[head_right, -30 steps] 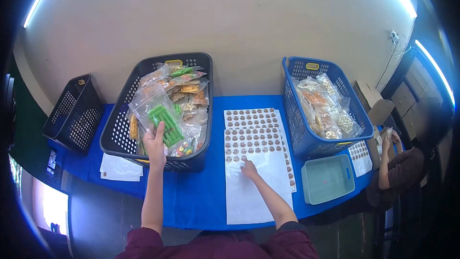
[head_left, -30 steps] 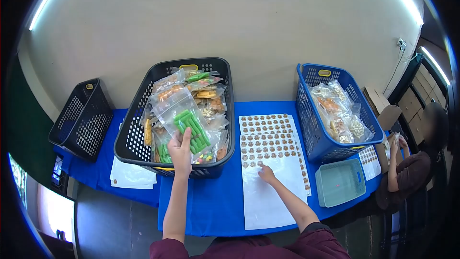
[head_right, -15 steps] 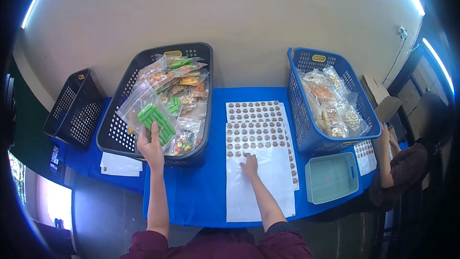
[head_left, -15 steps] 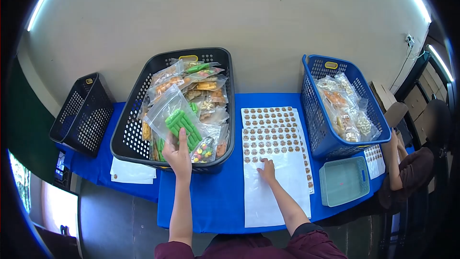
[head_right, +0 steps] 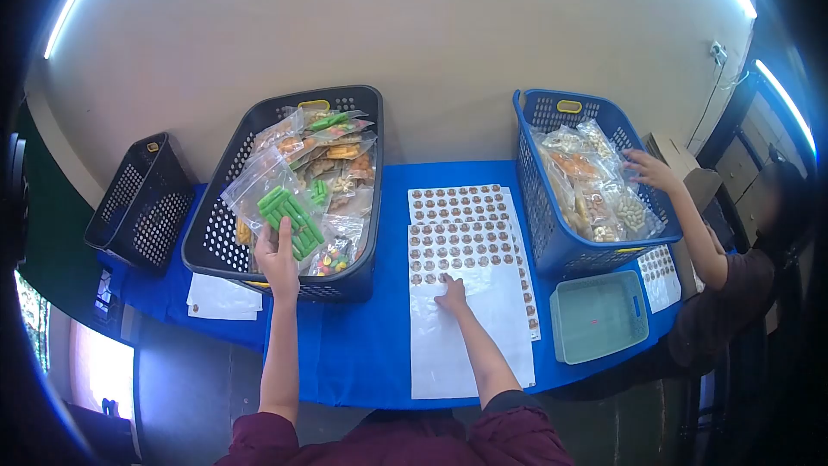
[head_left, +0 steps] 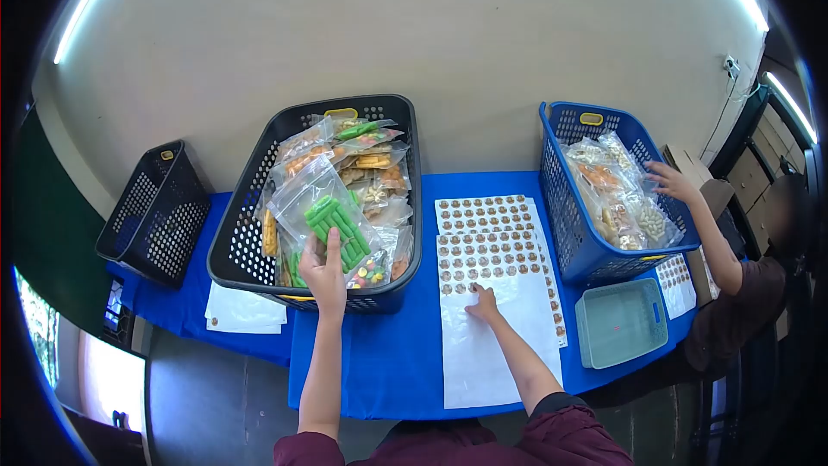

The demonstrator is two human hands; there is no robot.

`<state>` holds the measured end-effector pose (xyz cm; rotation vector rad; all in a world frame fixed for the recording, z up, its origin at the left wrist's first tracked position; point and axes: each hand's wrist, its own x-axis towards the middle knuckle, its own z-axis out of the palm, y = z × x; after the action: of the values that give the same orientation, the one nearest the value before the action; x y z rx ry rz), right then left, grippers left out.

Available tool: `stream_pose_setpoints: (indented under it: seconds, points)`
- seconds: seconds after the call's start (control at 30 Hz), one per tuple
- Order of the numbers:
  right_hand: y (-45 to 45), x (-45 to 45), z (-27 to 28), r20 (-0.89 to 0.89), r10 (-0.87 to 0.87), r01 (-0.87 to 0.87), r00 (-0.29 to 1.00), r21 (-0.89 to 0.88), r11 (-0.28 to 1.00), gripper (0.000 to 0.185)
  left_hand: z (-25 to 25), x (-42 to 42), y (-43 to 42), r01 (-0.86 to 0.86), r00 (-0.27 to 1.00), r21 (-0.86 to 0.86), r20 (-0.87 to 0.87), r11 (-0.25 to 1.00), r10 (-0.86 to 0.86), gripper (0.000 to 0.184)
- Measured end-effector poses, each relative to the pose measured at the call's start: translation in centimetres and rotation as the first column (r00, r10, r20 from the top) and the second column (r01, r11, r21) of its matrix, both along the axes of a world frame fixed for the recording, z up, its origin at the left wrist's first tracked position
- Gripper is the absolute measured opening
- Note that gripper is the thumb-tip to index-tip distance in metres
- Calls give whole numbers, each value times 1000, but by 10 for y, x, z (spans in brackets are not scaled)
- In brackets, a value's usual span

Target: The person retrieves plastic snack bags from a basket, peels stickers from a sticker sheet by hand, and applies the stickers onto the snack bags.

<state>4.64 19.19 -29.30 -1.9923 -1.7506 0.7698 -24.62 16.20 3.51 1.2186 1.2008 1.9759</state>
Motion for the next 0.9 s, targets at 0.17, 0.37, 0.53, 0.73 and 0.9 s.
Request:
stream_pose_setpoints:
  seconds: [0.17,0.37,0.53,0.73,0.9]
  points:
    - [-8,-1,-7,96,55,-64,994,90,994,72,2,5,-4,-83,994,41,-62,996,85,21]
    - [-18,-4,-4,159,135,-161,978,162,974,56,2,5,-4,-89,992,68,-83,994,95,22]
    - [-24,1,-2,181,247,-273,952,133,953,46,1,5,-4,-100,989,64,-104,993,106,23]
    - [-27,-5,26,-325,69,-5,943,193,981,27,-2,3,-3,-96,987,61,-120,994,103,23]
    - [-65,-24,186,-815,15,42,579,48,998,12,5,5,-5,13,1000,48,17,999,-13,21]
